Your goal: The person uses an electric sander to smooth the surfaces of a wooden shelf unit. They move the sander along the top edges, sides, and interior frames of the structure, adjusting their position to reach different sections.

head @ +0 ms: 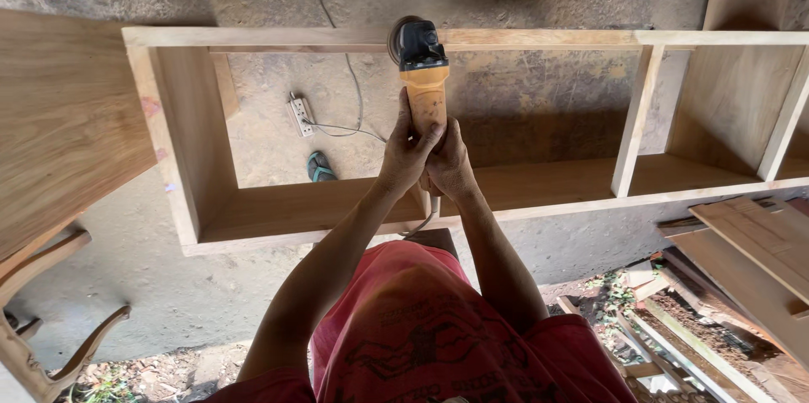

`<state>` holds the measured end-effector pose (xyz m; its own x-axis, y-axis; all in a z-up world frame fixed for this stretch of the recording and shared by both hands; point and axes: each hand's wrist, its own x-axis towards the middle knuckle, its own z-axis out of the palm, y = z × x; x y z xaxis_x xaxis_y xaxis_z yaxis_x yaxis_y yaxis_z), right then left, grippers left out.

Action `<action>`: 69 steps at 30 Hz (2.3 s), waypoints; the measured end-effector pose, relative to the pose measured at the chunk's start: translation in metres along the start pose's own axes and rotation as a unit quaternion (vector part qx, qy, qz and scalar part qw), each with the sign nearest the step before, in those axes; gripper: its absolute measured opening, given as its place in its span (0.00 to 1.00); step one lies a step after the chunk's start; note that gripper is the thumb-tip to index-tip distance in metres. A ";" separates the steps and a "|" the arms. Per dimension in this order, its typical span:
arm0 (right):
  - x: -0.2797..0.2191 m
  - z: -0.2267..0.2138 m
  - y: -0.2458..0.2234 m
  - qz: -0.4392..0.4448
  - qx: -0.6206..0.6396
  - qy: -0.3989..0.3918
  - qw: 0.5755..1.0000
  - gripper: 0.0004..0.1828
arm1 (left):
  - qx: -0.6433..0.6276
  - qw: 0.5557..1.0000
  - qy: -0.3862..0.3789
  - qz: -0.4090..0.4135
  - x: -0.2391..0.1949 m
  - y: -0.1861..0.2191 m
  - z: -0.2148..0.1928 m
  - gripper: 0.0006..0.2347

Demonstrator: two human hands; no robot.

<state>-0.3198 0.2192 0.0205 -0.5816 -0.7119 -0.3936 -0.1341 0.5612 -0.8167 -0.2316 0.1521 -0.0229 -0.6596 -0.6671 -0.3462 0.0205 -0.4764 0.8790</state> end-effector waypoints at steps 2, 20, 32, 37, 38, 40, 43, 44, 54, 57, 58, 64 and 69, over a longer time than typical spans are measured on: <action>0.003 -0.018 0.004 0.048 -0.021 -0.011 0.999 0.22 | 0.021 0.999 -0.004 -0.023 0.007 -0.003 0.016 0.42; 0.003 -0.036 0.013 -0.023 0.077 -0.004 0.997 0.24 | 0.029 0.998 0.001 -0.064 0.011 0.005 0.040 0.43; 0.013 0.027 -0.025 -0.031 0.014 -0.105 0.994 0.26 | 0.012 0.996 0.068 -0.059 -0.012 0.024 -0.040 0.42; -0.007 -0.025 0.001 -0.034 0.025 -0.044 0.998 0.25 | 0.017 0.999 0.032 -0.036 -0.014 -0.001 0.022 0.42; -0.007 -0.035 0.006 -0.048 0.010 -0.023 0.999 0.26 | 0.019 0.999 0.019 -0.024 -0.011 -0.005 0.031 0.42; -0.007 -0.053 0.016 -0.025 0.026 -0.008 0.999 0.26 | 0.010 1.000 -0.010 -0.005 -0.004 -0.017 0.055 0.41; -0.008 -0.081 0.024 -0.026 0.020 0.013 0.999 0.27 | 0.010 0.999 -0.035 0.029 0.004 -0.035 0.078 0.40; -0.006 -0.090 0.026 -0.032 0.011 0.026 0.999 0.28 | 0.031 0.998 -0.037 0.051 0.006 -0.043 0.084 0.39; 0.015 -0.071 0.026 -0.090 0.061 -0.046 0.993 0.23 | -0.053 0.996 0.058 -0.034 0.004 -0.013 0.056 0.37; 0.013 -0.088 0.017 -0.034 0.056 -0.046 0.997 0.24 | -0.025 0.998 0.055 -0.008 0.007 -0.017 0.079 0.37; 0.009 -0.100 0.016 0.063 0.078 -0.065 0.993 0.23 | -0.018 0.999 0.044 -0.012 0.010 -0.023 0.090 0.34; 0.008 -0.162 0.056 -0.016 0.052 -0.002 0.999 0.22 | -0.003 1.000 -0.021 0.014 0.022 -0.040 0.163 0.38; 0.004 -0.190 0.094 -0.008 0.052 0.042 0.998 0.28 | 0.025 0.997 -0.068 0.000 0.036 -0.061 0.201 0.41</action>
<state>-0.4872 0.3496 0.0226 -0.6457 -0.6801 -0.3472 -0.0618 0.4998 -0.8639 -0.4081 0.2722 -0.0225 -0.7555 -0.5814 -0.3019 -0.0144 -0.4459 0.8949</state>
